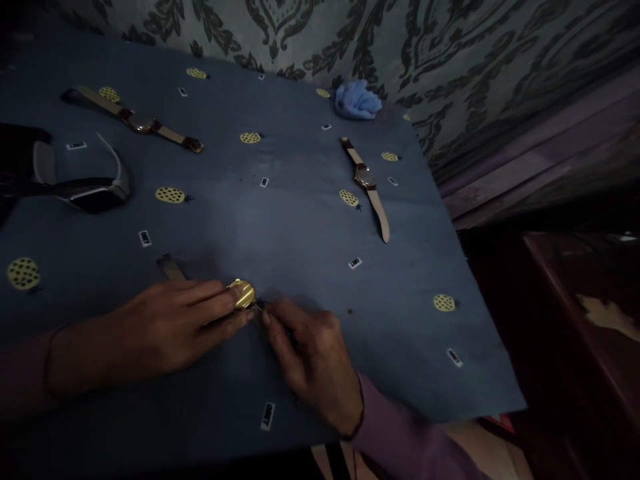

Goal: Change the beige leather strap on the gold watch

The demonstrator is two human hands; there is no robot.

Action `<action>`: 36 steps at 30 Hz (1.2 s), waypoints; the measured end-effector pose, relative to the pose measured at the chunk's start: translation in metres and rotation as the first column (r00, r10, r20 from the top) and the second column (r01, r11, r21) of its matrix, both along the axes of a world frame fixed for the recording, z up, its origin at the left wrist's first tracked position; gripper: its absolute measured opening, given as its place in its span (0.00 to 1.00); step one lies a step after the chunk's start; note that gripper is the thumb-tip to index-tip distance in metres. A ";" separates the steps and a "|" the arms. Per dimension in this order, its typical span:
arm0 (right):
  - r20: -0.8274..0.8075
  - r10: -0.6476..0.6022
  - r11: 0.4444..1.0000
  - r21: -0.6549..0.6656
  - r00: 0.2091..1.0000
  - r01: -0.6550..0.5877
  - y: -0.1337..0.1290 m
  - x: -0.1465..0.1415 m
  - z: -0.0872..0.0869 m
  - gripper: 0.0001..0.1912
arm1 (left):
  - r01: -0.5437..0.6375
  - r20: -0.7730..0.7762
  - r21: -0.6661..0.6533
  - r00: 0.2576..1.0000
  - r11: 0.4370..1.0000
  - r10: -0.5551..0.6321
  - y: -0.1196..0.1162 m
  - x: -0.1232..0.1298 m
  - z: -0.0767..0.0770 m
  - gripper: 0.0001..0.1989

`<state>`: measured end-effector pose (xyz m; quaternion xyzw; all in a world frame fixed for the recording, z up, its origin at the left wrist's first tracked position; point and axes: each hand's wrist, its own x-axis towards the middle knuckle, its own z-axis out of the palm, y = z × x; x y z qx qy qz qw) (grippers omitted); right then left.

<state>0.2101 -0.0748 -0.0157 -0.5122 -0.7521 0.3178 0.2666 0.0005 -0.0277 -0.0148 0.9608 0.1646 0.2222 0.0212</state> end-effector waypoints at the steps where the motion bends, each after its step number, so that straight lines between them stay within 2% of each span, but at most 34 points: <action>1: 0.001 0.004 1.000 0.002 1.000 -0.004 0.000 0.000 0.000 0.13 | 0.000 -0.001 0.000 1.000 1.000 0.000 0.000 0.000 0.000 0.13; 13: -0.043 0.020 0.999 -0.029 0.999 -0.021 0.002 0.001 0.001 0.14 | -0.002 -0.049 0.001 0.999 1.000 0.002 0.000 0.000 0.001 0.12; 20: -0.043 0.037 0.990 -0.132 0.998 -0.043 0.006 0.002 0.002 0.15 | -0.004 -0.028 -0.002 1.000 1.000 0.004 0.000 0.002 0.000 0.12; 26: -0.025 0.069 0.989 -0.131 0.997 -0.071 0.007 0.004 0.003 0.15 | -0.012 -0.044 0.025 0.999 1.000 0.013 0.000 0.000 -0.002 0.12; 36: 0.013 0.123 0.981 -0.153 0.992 -0.119 0.012 0.001 0.013 0.15 | -0.004 -0.036 -0.035 0.999 0.999 0.003 -0.001 0.000 0.000 0.14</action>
